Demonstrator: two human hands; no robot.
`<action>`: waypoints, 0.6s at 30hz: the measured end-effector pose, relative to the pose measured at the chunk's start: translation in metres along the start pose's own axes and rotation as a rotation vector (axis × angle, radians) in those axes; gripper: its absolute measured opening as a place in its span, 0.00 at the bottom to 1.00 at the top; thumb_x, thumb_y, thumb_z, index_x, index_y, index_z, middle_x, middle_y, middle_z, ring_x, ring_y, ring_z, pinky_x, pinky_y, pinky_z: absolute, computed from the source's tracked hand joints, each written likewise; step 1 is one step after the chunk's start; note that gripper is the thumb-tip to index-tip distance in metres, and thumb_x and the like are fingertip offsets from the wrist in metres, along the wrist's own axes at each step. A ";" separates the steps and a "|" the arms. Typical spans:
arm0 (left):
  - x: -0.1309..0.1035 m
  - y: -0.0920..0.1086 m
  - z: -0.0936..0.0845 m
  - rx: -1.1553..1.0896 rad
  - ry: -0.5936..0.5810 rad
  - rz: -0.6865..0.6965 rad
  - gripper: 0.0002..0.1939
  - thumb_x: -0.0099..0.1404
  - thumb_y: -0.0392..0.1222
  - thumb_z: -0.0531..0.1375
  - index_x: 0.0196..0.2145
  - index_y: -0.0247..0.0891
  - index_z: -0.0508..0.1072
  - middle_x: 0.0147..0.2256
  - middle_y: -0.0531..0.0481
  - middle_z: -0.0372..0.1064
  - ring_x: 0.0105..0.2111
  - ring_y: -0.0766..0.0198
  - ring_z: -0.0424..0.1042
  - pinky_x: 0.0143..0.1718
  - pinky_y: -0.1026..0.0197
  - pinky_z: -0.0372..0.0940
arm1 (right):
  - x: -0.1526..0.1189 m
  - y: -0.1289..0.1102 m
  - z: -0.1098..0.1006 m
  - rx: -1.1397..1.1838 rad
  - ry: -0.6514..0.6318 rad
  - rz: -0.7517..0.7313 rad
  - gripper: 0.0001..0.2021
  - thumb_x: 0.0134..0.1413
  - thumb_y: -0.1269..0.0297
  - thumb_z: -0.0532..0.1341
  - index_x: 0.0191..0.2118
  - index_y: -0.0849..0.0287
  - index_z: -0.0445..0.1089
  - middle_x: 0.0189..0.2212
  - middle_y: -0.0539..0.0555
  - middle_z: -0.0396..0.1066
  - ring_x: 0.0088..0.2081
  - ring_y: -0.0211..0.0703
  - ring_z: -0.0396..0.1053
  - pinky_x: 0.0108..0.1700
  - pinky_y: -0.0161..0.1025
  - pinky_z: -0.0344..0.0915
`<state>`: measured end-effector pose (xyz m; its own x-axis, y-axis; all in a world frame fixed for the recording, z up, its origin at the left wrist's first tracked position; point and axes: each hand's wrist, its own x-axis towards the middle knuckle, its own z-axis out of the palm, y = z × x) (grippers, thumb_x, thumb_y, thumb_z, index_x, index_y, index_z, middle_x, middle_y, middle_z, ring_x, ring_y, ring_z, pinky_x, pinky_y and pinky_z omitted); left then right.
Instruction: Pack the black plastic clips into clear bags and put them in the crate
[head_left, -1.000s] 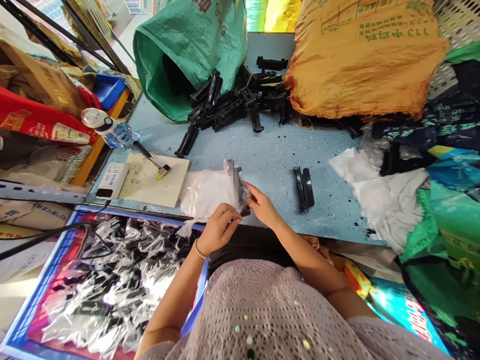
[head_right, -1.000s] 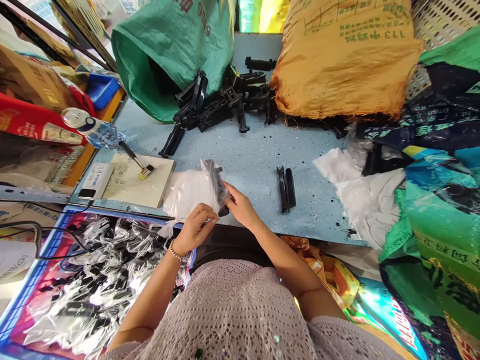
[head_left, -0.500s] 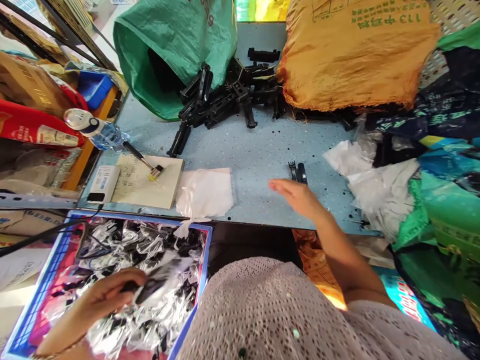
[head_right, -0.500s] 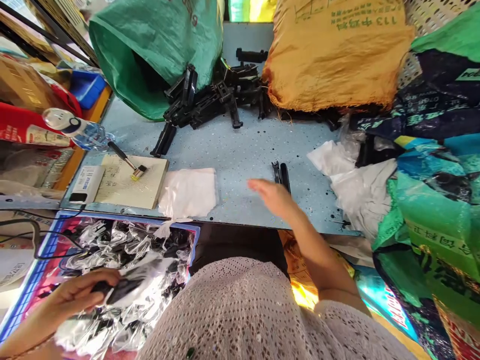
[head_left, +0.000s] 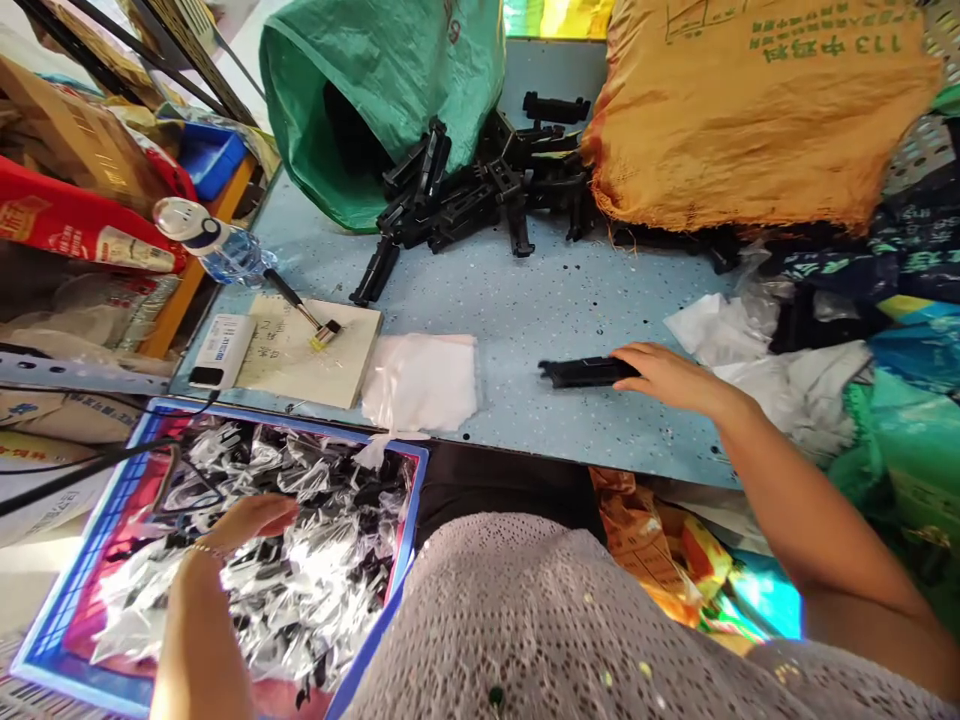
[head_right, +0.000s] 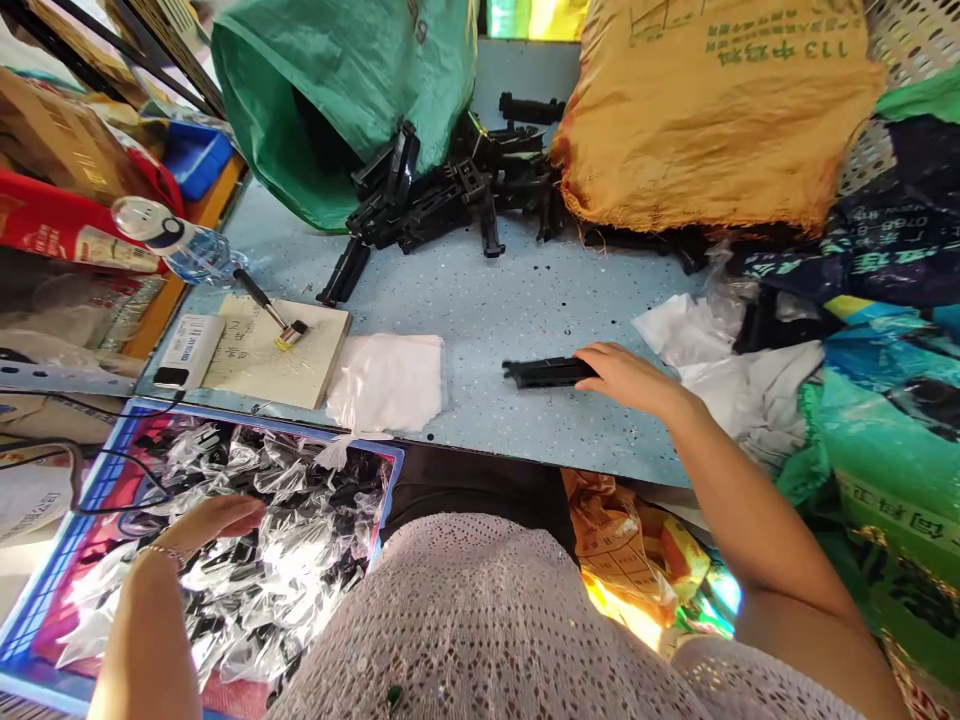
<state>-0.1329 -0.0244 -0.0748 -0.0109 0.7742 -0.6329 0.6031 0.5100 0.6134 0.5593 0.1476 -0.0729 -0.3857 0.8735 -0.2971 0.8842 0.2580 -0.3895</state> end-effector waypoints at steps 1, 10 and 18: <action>0.006 0.022 0.010 -0.039 -0.128 0.017 0.27 0.53 0.72 0.65 0.29 0.45 0.82 0.26 0.50 0.80 0.25 0.59 0.78 0.28 0.57 0.76 | -0.001 -0.007 0.004 0.088 -0.015 0.062 0.26 0.60 0.48 0.61 0.58 0.57 0.72 0.57 0.65 0.72 0.59 0.67 0.70 0.58 0.61 0.68; 0.126 0.228 0.180 0.149 0.475 0.547 0.11 0.65 0.47 0.65 0.35 0.35 0.77 0.41 0.38 0.75 0.39 0.55 0.76 0.38 0.56 0.72 | 0.045 -0.134 0.071 1.435 0.139 0.153 0.24 0.46 0.49 0.74 0.43 0.58 0.73 0.42 0.56 0.78 0.44 0.48 0.76 0.51 0.52 0.73; 0.155 0.207 0.162 -0.153 0.261 0.514 0.08 0.60 0.44 0.65 0.28 0.38 0.73 0.26 0.52 0.70 0.25 0.65 0.69 0.28 0.63 0.65 | 0.080 -0.191 0.071 1.833 -0.007 0.014 0.26 0.43 0.42 0.74 0.42 0.55 0.75 0.38 0.53 0.78 0.50 0.54 0.76 0.57 0.51 0.71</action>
<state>0.1193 0.1407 -0.1222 0.0447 0.9927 -0.1119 0.4617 0.0788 0.8835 0.3413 0.1384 -0.0845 -0.3866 0.8687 -0.3095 -0.4788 -0.4759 -0.7377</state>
